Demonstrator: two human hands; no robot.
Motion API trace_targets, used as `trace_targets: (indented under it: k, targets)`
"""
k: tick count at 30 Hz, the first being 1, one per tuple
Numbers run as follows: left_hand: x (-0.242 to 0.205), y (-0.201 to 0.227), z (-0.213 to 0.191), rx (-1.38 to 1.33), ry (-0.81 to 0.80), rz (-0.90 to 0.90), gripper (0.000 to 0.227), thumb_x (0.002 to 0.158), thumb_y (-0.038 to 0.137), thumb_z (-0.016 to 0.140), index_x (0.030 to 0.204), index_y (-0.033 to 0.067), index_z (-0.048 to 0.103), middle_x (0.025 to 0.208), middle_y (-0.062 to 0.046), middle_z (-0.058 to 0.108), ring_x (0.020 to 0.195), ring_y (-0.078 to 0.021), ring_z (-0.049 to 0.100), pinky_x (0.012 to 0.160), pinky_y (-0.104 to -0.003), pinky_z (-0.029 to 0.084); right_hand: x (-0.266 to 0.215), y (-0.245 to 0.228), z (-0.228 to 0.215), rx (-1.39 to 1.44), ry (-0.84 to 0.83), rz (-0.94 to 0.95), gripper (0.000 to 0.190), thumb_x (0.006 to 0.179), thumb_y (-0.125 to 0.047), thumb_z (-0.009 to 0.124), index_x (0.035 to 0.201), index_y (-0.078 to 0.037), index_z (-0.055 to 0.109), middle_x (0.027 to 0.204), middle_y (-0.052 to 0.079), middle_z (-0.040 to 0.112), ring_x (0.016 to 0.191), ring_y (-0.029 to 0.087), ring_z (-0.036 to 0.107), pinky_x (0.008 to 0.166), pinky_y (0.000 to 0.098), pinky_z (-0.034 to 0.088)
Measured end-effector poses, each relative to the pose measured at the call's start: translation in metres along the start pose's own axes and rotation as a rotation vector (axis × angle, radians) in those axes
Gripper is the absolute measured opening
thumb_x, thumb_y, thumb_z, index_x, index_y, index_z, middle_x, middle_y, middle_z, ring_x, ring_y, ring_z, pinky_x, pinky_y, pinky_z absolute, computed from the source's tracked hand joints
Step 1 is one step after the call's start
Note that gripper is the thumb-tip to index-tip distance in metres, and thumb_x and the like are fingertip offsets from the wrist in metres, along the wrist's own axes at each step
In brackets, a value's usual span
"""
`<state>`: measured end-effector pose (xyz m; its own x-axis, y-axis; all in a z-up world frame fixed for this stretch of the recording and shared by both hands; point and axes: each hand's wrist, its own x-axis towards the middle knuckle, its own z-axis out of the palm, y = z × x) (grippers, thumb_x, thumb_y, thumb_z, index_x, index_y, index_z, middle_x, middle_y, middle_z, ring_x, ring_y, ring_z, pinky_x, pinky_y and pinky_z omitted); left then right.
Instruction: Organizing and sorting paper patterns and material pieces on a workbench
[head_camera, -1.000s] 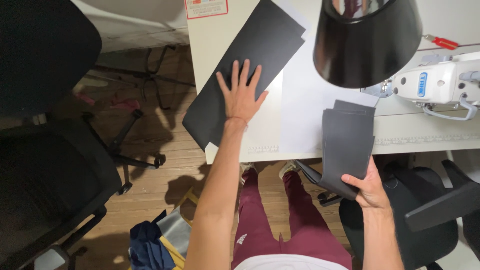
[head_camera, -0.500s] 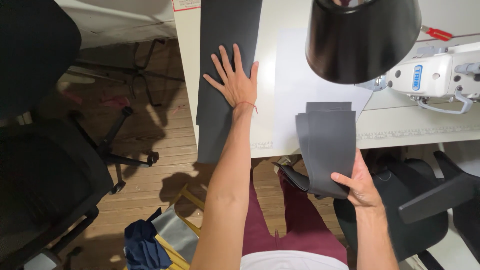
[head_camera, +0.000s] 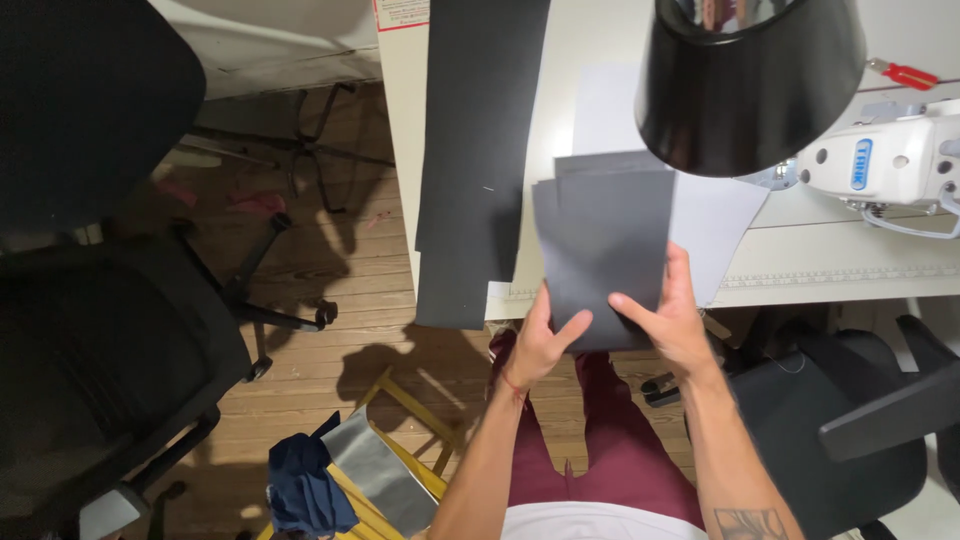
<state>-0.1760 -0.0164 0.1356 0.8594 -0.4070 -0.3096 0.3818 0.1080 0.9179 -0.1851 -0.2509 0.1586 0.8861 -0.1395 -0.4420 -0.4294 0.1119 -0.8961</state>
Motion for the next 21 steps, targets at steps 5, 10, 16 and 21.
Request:
trace_targets:
  k: [5, 10, 16, 21]
  targets:
    - [0.008, 0.038, -0.011, 0.25, 0.207, -0.269, 0.103, 0.109, 0.045, 0.078, 0.18, -0.0075, 0.025, 0.174, -0.038, 0.049, 0.165, -0.044, 0.049, 0.141, -0.06, 0.036, 0.031, 0.014, 0.032, -0.042, -0.148, -0.195, 0.12, 0.102, 0.004, 0.08, 0.19, -0.018, 0.002, 0.192, 0.017, 0.025, 0.169, 0.027, 0.032, 0.143, 0.0517, 0.029]
    - [0.027, 0.021, -0.047, 0.259, 0.208, -0.197, 0.102, 0.106, 0.04, 0.086, 0.183, -0.0002, 0.034, 0.183, -0.029, 0.046, 0.172, -0.0366, 0.042, 0.143, -0.054, 0.034, 0.064, -0.006, 0.062, 0.145, -0.263, -0.055, 0.099, 0.11, -0.005, 0.074, 0.19, -0.019, 0.017, 0.179, 0.01, 0.048, 0.156, 0.024, 0.055, 0.13, 0.0507, 0.051]
    - [0.071, 0.024, -0.073, 0.227, 0.65, -0.169, 0.104, 0.11, 0.045, 0.082, 0.186, -0.0018, 0.027, 0.191, -0.029, 0.03, 0.177, -0.0373, 0.03, 0.148, -0.049, 0.023, 0.119, 0.057, 0.088, -0.048, -0.246, 0.075, 0.083, 0.106, -0.014, 0.092, 0.174, -0.019, 0.045, 0.137, 0.008, 0.065, 0.118, 0.026, 0.08, 0.099, 0.0426, 0.073]
    - [0.105, -0.053, -0.114, 0.263, 0.517, -0.069, 0.083, 0.114, 0.027, 0.075, 0.183, 0.0062, 0.033, 0.188, -0.027, 0.037, 0.175, -0.0408, 0.036, 0.145, -0.055, 0.03, 0.139, 0.128, 0.085, -0.325, -0.183, 0.112, 0.068, 0.111, -0.019, 0.085, 0.167, -0.019, 0.046, 0.136, 0.024, 0.078, 0.115, 0.04, 0.083, 0.093, 0.0536, 0.07]
